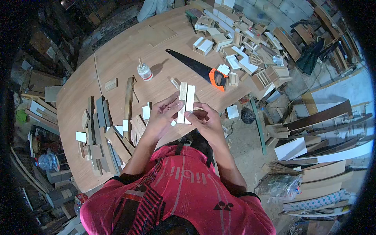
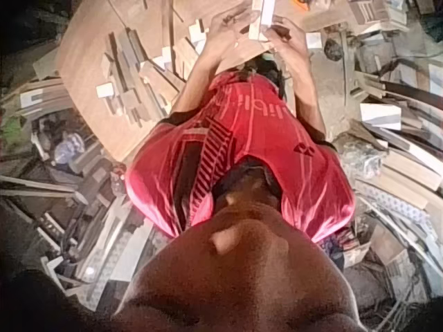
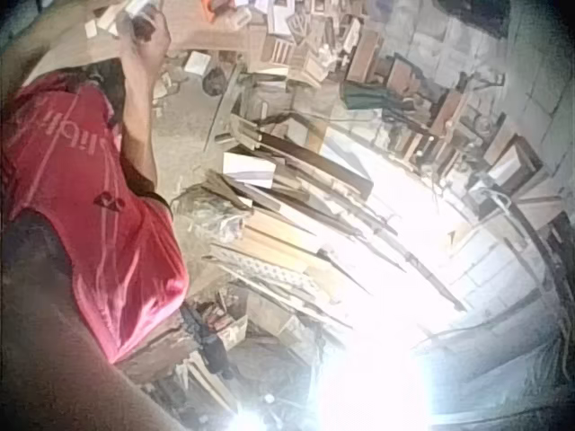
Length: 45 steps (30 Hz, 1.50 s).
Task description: Applying glue to small wooden blocks and assembling them into a rectangular frame or box structure.
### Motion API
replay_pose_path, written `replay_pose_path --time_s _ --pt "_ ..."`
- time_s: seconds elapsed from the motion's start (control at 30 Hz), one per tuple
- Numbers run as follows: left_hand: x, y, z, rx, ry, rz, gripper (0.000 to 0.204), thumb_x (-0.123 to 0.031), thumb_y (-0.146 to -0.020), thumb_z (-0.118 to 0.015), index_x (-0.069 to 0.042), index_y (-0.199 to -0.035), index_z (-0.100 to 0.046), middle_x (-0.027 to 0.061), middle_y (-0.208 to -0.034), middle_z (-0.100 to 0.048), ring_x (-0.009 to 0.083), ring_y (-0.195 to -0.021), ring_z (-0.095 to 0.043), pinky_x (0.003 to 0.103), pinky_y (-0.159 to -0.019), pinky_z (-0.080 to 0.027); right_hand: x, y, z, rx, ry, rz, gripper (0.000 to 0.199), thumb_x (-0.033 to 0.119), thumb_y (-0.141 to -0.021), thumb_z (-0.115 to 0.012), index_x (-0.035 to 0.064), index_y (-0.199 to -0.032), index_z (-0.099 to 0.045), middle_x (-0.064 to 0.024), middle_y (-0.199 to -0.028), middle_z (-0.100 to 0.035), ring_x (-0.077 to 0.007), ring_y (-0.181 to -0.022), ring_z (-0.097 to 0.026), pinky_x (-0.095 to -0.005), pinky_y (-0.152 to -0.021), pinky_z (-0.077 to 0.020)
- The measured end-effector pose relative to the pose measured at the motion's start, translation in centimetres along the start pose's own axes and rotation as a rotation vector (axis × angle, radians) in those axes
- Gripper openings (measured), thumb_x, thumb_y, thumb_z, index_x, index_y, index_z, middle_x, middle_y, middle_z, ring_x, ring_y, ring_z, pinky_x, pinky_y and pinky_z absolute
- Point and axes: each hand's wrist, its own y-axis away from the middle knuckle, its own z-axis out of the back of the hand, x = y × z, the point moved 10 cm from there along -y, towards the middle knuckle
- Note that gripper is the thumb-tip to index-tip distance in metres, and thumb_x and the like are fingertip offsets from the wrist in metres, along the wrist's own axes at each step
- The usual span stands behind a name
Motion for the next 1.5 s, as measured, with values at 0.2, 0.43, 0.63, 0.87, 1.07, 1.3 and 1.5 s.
replay_pose_path --time_s 0.2,0.43,0.63,0.87,1.07,1.3,1.5 --pt "0.0 -0.2 -0.2 0.051 -0.066 -0.032 0.064 -0.009 -0.091 -0.07 0.012 -0.141 -0.039 0.0174 -0.13 -0.059 0.0167 -0.116 -0.057 0.031 -0.101 -0.047 0.0 0.1 -0.2 0.011 -0.032 -0.026 0.036 0.008 -0.088 -0.074 -0.0042 -0.118 -0.058 -0.0101 -0.092 -0.071 -0.0106 -0.081 -0.066 -0.0237 -0.068 -0.0518" --pt "0.5 -0.1 -0.3 0.045 -0.023 0.01 0.065 -0.012 -0.089 -0.072 0.011 -0.141 -0.041 0.0176 -0.131 -0.059 0.0164 -0.115 -0.058 0.032 -0.098 -0.049 -0.4 0.4 0.1 -0.014 -0.019 -0.064 0.038 0.011 -0.087 -0.076 -0.005 -0.116 -0.057 -0.0111 -0.088 -0.071 -0.011 -0.076 -0.066 -0.0237 -0.065 -0.0528" --pt "1.3 -0.3 0.2 0.028 -0.022 0.07 0.063 -0.015 -0.09 -0.072 0.009 -0.141 -0.042 0.0162 -0.13 -0.06 0.0168 -0.11 -0.061 0.033 -0.094 -0.051 -0.8 0.5 0.1 -0.026 -0.033 -0.091 0.039 0.011 -0.087 -0.075 -0.0064 -0.116 -0.055 -0.0126 -0.089 -0.071 -0.0136 -0.081 -0.068 -0.0266 -0.067 -0.0563" --pt "0.7 0.0 -0.2 0.025 -0.024 0.072 0.063 -0.011 -0.091 -0.069 0.008 -0.143 -0.04 0.0153 -0.131 -0.059 0.0163 -0.114 -0.059 0.032 -0.095 -0.05 0.1 0.5 -0.2 -0.066 0.074 -0.018 0.044 0.002 -0.082 -0.076 -0.0057 -0.117 -0.051 -0.0145 -0.096 -0.069 -0.0158 -0.086 -0.069 -0.027 -0.075 -0.0558" --pt "-0.5 0.1 -1.0 0.156 -0.004 -0.085 0.068 -0.003 -0.087 -0.071 0.008 -0.145 -0.037 0.0147 -0.136 -0.055 0.0175 -0.122 -0.054 0.03 -0.099 -0.047 1.6 1.1 -1.3 -0.057 0.16 0.293 0.052 0.0 -0.078 -0.078 -0.0027 -0.12 -0.049 -0.0137 -0.098 -0.069 -0.017 -0.092 -0.068 -0.0287 -0.08 -0.0544" --pt "-1.2 0.6 -0.5 0.285 -0.259 -0.124 0.065 -0.007 -0.086 -0.075 0.006 -0.142 -0.043 0.0119 -0.134 -0.055 0.0155 -0.119 -0.053 0.032 -0.102 -0.043 3.8 2.4 -1.3 -0.158 0.449 0.484 0.055 0.007 -0.074 -0.081 -0.0013 -0.119 -0.052 -0.0144 -0.098 -0.069 -0.0199 -0.092 -0.069 -0.0321 -0.081 -0.0544" --pt "-1.1 0.3 -1.1 0.136 -0.419 -0.167 0.041 -0.008 -0.087 -0.074 0.005 -0.123 -0.06 0.007 -0.11 -0.066 0.0109 -0.1 -0.059 0.028 -0.089 -0.048 4.3 2.5 -1.3 -0.279 0.628 0.424 0.057 0.011 -0.071 -0.082 -0.0017 -0.118 -0.053 -0.017 -0.096 -0.068 -0.0243 -0.089 -0.071 -0.0348 -0.077 -0.0558"
